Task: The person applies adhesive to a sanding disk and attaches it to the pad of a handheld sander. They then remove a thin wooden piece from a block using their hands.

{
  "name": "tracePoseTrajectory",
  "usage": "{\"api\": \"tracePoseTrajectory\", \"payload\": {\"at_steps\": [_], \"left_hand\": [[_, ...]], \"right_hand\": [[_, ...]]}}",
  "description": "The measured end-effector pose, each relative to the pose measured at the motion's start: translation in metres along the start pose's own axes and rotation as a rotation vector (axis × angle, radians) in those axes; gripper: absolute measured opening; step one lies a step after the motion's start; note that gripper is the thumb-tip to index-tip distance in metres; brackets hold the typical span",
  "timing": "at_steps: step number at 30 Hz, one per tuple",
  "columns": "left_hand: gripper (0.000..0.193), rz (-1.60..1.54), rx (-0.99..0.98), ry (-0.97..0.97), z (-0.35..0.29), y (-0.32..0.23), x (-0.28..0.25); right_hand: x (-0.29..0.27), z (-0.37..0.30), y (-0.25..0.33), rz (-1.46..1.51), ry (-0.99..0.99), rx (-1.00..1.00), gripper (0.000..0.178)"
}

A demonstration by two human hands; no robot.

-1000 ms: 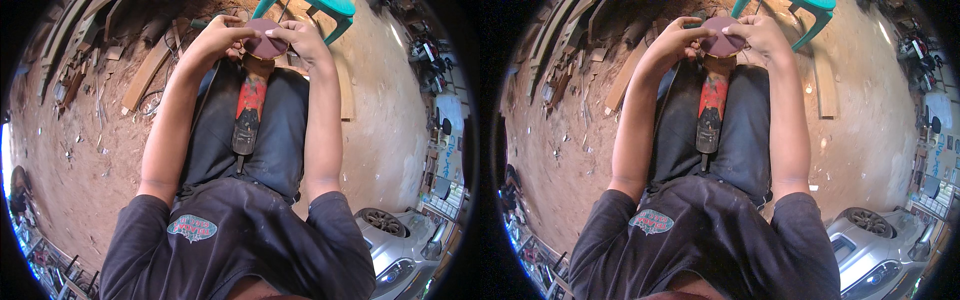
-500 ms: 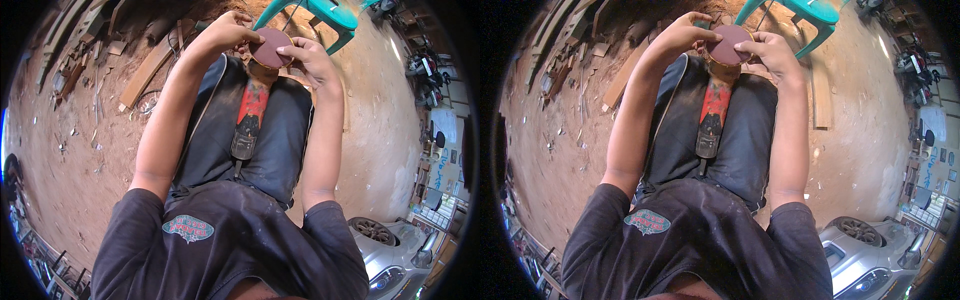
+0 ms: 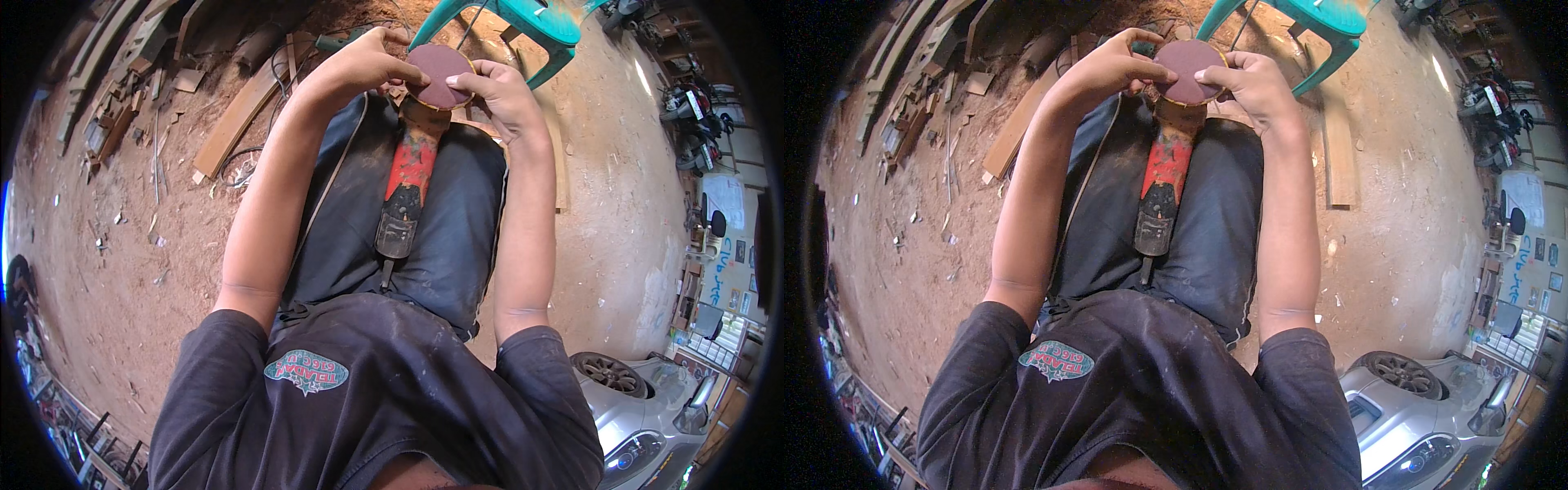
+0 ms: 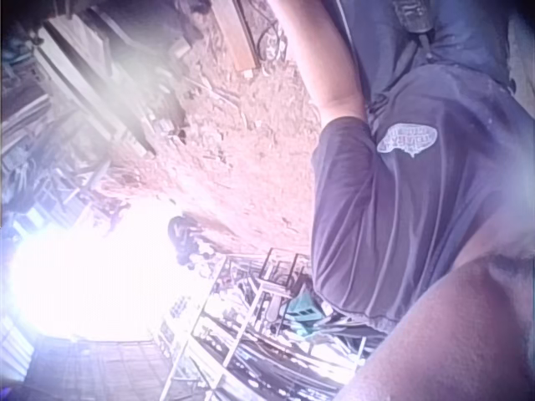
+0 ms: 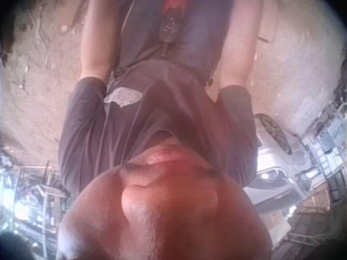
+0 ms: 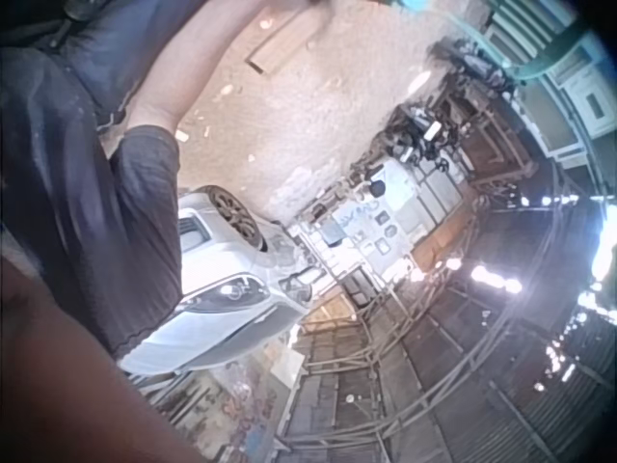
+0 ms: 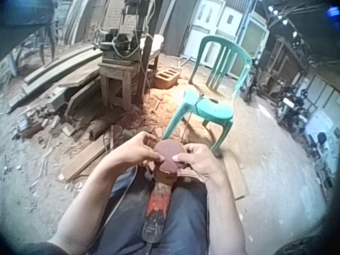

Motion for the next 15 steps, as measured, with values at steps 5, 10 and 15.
{"api": "tracePoseTrajectory", "payload": {"at_steps": [5, 10, 15], "left_hand": [[0.071, -0.022, 0.019, -0.024, 0.004, 0.004, -0.001], [0.07, -0.013, 0.0, 0.002, -0.002, -0.002, 0.002], [0.07, -0.057, -0.017, 0.064, -0.005, -0.002, 0.007]], "right_hand": [[0.0, -0.004, 0.005, -0.11, -0.017, -0.006, 0.041], [0.02, -0.018, 0.012, -0.068, 0.022, -0.04, 0.048], [0.018, -0.016, 0.005, -0.038, 0.036, -0.027, 0.049]]}}
Point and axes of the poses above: each hand's wrist, its own z-axis towards the middle knuckle, its own x-axis out of the palm, y = z × x, the point moved 9 cm from there along z, towards the middle knuckle, and after that the axes turned 4 degrees about y, right-handed, at the moved point
